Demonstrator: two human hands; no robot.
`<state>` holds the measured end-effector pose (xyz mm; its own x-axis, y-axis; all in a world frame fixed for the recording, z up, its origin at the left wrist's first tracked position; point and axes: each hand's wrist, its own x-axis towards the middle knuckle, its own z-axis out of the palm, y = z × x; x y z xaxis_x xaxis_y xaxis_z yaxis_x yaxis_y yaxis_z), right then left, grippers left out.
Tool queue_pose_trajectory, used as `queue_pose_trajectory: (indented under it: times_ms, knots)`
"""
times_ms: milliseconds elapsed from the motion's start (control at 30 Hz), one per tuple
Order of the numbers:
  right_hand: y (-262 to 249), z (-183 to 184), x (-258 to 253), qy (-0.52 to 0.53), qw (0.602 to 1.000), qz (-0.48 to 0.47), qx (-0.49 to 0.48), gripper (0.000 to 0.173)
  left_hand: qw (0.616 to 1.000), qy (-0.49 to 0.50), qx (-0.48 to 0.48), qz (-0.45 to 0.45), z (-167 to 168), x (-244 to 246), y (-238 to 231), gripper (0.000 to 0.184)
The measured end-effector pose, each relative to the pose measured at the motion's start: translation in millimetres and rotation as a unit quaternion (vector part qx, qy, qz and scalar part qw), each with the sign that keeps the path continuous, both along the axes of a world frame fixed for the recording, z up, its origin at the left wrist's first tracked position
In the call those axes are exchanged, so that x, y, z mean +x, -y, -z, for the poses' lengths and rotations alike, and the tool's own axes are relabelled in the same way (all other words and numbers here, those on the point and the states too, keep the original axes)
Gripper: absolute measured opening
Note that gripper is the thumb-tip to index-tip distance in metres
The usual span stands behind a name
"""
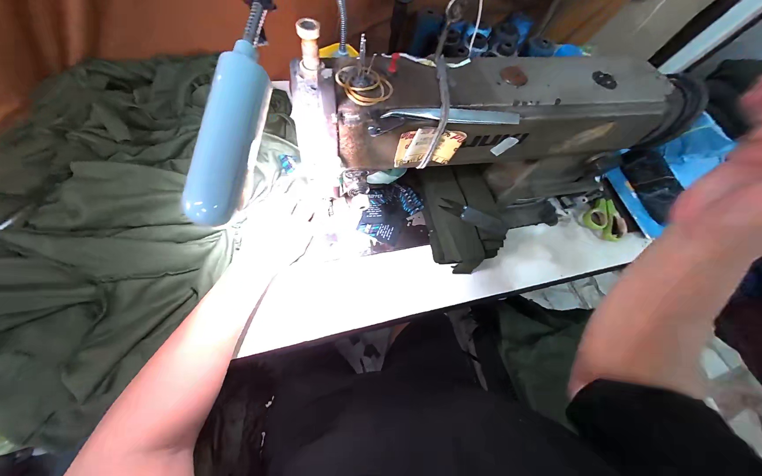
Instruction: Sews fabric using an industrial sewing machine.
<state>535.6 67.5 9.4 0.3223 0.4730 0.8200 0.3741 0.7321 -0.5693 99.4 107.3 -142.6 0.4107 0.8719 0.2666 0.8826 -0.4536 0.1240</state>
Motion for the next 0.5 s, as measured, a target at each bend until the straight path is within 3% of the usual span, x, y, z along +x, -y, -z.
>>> queue_pose_trajectory:
  times_ms: [100,167,267,367,433,467,500]
  knots:
    - [45,49,-97,0.088,0.964,-0.237,-0.08,0.021,0.994,-0.032,-0.07,-0.081,-6,3,-21,0.03]
    - [38,88,-151,0.028,0.919,-0.333,-0.21,0.018,0.99,-0.03,-0.081,-0.109,-9,8,-30,0.031]
    - [-3,113,-199,-0.083,0.852,-0.299,-0.421,0.019,0.99,-0.003,-0.07,-0.122,-22,14,-32,0.037]
    - [-48,122,-234,-0.168,0.818,-0.293,-0.467,0.022,0.991,-0.061,-0.069,-0.093,-43,13,-30,0.028]
    - [-69,121,-249,-0.237,0.795,-0.295,-0.475,0.018,0.98,-0.058,-0.139,-0.132,-60,22,-35,0.023]
    - [-77,120,-253,-0.259,0.783,-0.302,-0.478,0.015,0.971,-0.079,-0.169,-0.148,-61,21,-43,0.031]
    - [-84,115,-254,-0.275,0.767,-0.308,-0.491,0.014,0.98,-0.092,-0.134,-0.115,-38,5,-60,0.039]
